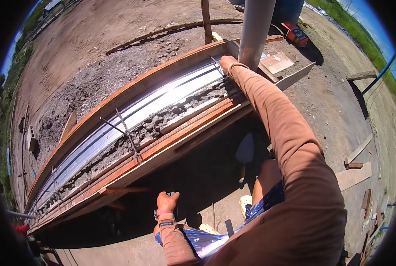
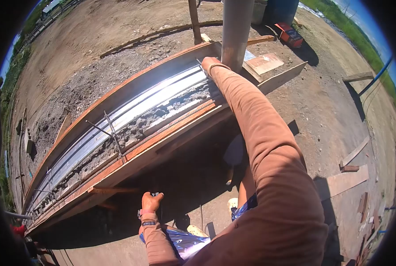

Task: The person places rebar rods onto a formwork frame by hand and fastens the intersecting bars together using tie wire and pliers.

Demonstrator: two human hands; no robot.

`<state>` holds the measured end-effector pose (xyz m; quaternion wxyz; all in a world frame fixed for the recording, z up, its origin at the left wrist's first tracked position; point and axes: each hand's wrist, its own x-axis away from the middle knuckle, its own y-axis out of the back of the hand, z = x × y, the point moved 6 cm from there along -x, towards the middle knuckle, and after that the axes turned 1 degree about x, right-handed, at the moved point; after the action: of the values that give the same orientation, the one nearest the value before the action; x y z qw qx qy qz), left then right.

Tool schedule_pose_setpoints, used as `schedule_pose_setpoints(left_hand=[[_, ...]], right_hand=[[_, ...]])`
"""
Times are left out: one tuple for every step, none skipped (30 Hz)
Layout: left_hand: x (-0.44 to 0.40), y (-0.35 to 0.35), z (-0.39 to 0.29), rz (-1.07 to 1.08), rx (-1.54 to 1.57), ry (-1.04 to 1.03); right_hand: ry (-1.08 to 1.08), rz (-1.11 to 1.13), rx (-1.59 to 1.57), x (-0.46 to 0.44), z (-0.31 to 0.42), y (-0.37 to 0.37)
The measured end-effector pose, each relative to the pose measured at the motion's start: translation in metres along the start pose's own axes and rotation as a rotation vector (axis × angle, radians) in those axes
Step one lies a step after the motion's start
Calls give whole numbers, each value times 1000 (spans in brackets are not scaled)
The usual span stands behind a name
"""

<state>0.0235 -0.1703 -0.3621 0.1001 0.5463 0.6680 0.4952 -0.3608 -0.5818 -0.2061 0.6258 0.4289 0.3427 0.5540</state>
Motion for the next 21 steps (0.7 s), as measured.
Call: schedule_pose_setpoints(left_hand=[[-1,-1,1,2,8,-9],[-1,-4,0,9,16,-19],[-1,-5,0,16,19,-13],[-1,-4,-3,16,-7,-32],[-3,-4,-6,13,-32,-53],[-4,-4,-8,17,-34,-53],[-5,-5,-9,31,-22,-47],[-6,-6,-10,44,-8,-41],[-6,-8,-10,59,6,-35],[-7,-9,-10,64,9,-34],[-8,-10,-11,74,7,-48],[-9,-11,-11,82,6,-62],[-11,-12,-9,80,12,-64],[-12,-14,-7,69,25,-92],[-13,-14,-4,59,34,-119],[-13,-14,-1,59,36,-119],[-14,-14,3,55,33,-96],[-14,-13,4,52,30,-75],[-12,-11,4,56,30,-77],[-10,-7,4,56,23,-60],[-8,-4,4,57,15,-44]], right_hand=[[-12,-37,-10,5,1,3],[-9,-33,-5,7,4,7],[-6,-7,18,11,6,11],[-6,21,39,15,5,10],[35,78,136,6,6,5],[62,120,161,2,7,6],[89,162,188,0,8,5],[95,126,240,-2,8,7],[11,78,111,18,11,22],[51,84,155,13,10,19],[91,87,199,7,7,16],[91,86,203,4,1,12],[127,88,246,1,0,9],[165,92,288,-3,-1,6],[167,92,289,-4,-1,7],[153,75,230,-6,-3,9],[139,58,173,-9,-4,12],[89,57,89,-9,-6,19],[383,36,425,1,2,23],[388,74,377,4,0,29],[391,110,328,5,-4,32]])
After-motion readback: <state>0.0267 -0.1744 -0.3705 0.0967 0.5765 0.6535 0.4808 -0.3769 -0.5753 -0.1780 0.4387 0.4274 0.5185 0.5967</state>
